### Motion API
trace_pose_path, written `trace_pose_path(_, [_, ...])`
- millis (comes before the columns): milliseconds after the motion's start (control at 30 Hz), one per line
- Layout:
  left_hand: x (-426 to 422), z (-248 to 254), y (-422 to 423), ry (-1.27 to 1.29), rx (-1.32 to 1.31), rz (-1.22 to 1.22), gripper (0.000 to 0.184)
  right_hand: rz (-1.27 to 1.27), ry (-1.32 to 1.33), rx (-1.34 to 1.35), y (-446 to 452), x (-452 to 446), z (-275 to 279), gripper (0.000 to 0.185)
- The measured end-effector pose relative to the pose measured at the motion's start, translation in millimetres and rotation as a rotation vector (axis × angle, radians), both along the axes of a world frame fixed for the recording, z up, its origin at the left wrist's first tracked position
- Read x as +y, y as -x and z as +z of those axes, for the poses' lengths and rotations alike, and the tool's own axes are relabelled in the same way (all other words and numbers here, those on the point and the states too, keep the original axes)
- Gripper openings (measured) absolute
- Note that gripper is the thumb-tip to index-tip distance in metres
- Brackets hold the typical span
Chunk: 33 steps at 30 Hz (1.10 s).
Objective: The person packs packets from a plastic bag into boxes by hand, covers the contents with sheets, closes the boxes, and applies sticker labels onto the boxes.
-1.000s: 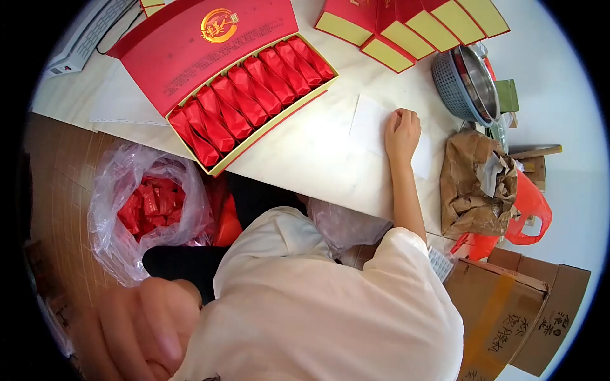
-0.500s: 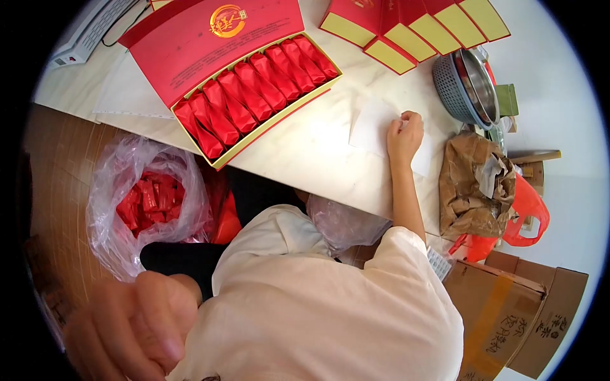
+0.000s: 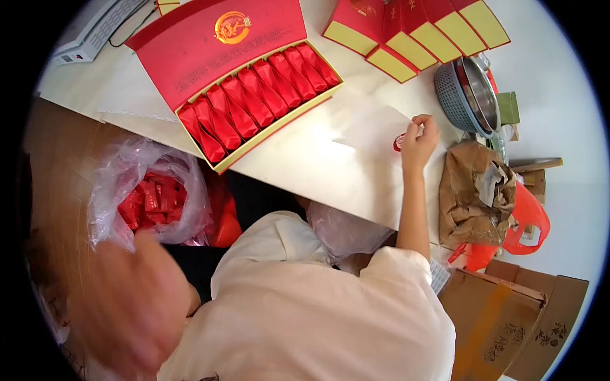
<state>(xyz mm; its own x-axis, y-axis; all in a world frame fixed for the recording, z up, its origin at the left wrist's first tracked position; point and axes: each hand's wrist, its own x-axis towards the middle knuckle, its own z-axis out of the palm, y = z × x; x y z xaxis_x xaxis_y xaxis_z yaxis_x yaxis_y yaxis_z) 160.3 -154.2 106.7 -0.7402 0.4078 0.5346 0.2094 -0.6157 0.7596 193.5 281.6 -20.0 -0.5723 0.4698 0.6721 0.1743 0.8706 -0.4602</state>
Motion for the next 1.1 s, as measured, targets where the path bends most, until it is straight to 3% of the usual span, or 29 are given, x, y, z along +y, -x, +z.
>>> trace_pose_path(67, [16,-16,19,0.177,0.128,0.231,0.012,0.118,0.076,0.049,6,-24,43,0.006])
trace_pose_path(167, [57,-43,42,0.386,0.080,0.384,0.069,0.368,-0.014,-0.074,32,-86,96,0.010])
trace_pose_path(233, [71,-57,49,0.553,0.185,0.379,0.086,0.643,-0.347,-0.140,49,-112,110,0.015])
trace_pose_path(267, [74,-63,49,0.642,0.247,0.407,0.091,0.696,-0.339,-0.154,57,-130,117,0.017])
trace_pose_path(300, [75,-65,47,0.653,0.257,0.405,0.086,0.753,-0.329,-0.172,64,-144,120,0.018])
trace_pose_path(367, [72,-64,44,0.610,0.038,0.280,0.074,0.816,-0.291,-0.220,78,-156,119,0.018])
trace_pose_path(433, [69,-62,46,0.580,-0.121,0.403,0.038,0.877,-0.245,-0.271,88,-160,115,0.018])
trace_pose_path(500, [57,-79,61,0.604,-0.103,0.531,0.031,0.974,-0.113,-0.305,100,-162,110,0.021])
trace_pose_path(567, [46,-90,79,0.544,-0.206,0.608,0.027,1.008,-0.025,-0.393,112,-145,106,0.019])
trace_pose_path(633, [39,-99,95,0.466,-0.289,0.611,0.027,0.970,0.244,-0.700,126,-121,102,0.017])
trace_pose_path(667, [37,-101,101,0.401,-0.312,0.633,0.028,0.892,0.216,-0.835,134,-104,100,0.015])
trace_pose_path(867, [50,-108,108,0.444,-0.392,0.619,0.030,0.791,0.624,-0.577,169,-62,74,0.021])
trace_pose_path(933, [57,-104,104,0.827,-0.261,0.749,0.036,0.736,0.591,-0.582,181,-53,56,0.020])
trace_pose_path(967, [59,-107,106,0.831,-0.259,0.744,0.036,0.687,0.551,-0.590,184,-50,48,0.020])
trace_pose_path(1033, [62,-115,108,0.938,-0.011,0.959,0.040,0.669,0.545,-0.598,185,-49,42,0.020])
trace_pose_path(1100, [63,-115,108,0.945,0.015,0.983,0.041,0.662,0.492,-0.596,187,-49,40,0.021])
